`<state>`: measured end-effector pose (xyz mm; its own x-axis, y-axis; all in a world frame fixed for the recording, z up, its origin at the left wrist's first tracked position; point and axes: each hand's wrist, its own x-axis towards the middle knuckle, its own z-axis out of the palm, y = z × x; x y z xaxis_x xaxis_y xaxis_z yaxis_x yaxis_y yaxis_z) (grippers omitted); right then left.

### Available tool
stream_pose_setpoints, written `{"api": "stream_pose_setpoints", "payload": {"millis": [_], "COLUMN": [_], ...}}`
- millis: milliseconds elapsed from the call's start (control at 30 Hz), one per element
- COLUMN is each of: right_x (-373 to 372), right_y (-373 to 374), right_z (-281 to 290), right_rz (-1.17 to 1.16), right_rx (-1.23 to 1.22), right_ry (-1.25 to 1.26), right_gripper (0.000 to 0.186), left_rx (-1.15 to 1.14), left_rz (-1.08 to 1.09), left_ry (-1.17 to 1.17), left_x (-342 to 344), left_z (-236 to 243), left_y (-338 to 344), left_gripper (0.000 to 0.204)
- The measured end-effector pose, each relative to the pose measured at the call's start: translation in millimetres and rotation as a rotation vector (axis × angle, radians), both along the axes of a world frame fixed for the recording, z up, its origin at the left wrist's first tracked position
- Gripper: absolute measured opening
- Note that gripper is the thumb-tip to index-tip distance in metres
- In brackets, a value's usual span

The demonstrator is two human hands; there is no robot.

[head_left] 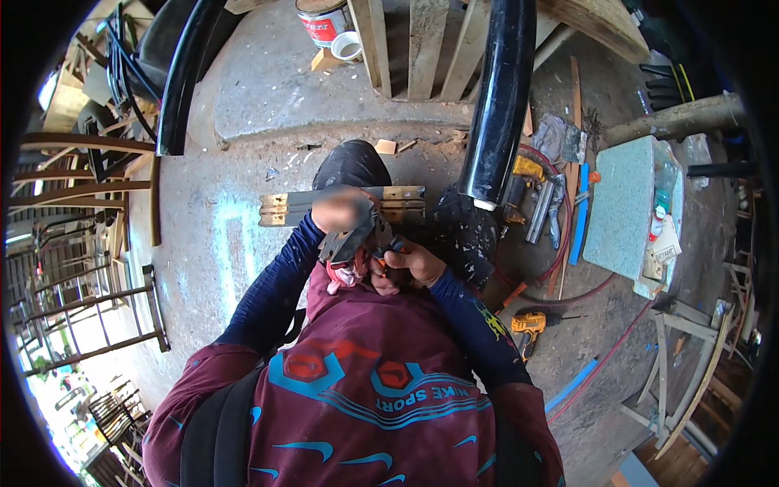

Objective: Repairing a metal and wood chair frame using a hammer, pliers, and power drill.

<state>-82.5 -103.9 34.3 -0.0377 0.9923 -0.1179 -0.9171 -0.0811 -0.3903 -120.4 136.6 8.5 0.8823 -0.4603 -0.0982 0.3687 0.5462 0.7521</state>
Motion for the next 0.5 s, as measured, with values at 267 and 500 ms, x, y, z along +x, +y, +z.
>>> {"api": "stream_pose_setpoints", "payload": {"millis": [267,500], "right_x": [7,23], "right_y": [3,-17], "right_z": [55,51], "right_rz": [-0.335,-0.736], "right_rx": [-0.113,-0.442], "right_ry": [-0.522,-1.521], "right_gripper": [0.036,0.026], "left_rx": [0.071,0.954], "left_rz": [0.230,-0.164], "left_ry": [0.215,-0.155], "left_x": [12,33], "left_z": [46,62], "left_y": [-2,-13], "left_gripper": [0.081,0.113]}}
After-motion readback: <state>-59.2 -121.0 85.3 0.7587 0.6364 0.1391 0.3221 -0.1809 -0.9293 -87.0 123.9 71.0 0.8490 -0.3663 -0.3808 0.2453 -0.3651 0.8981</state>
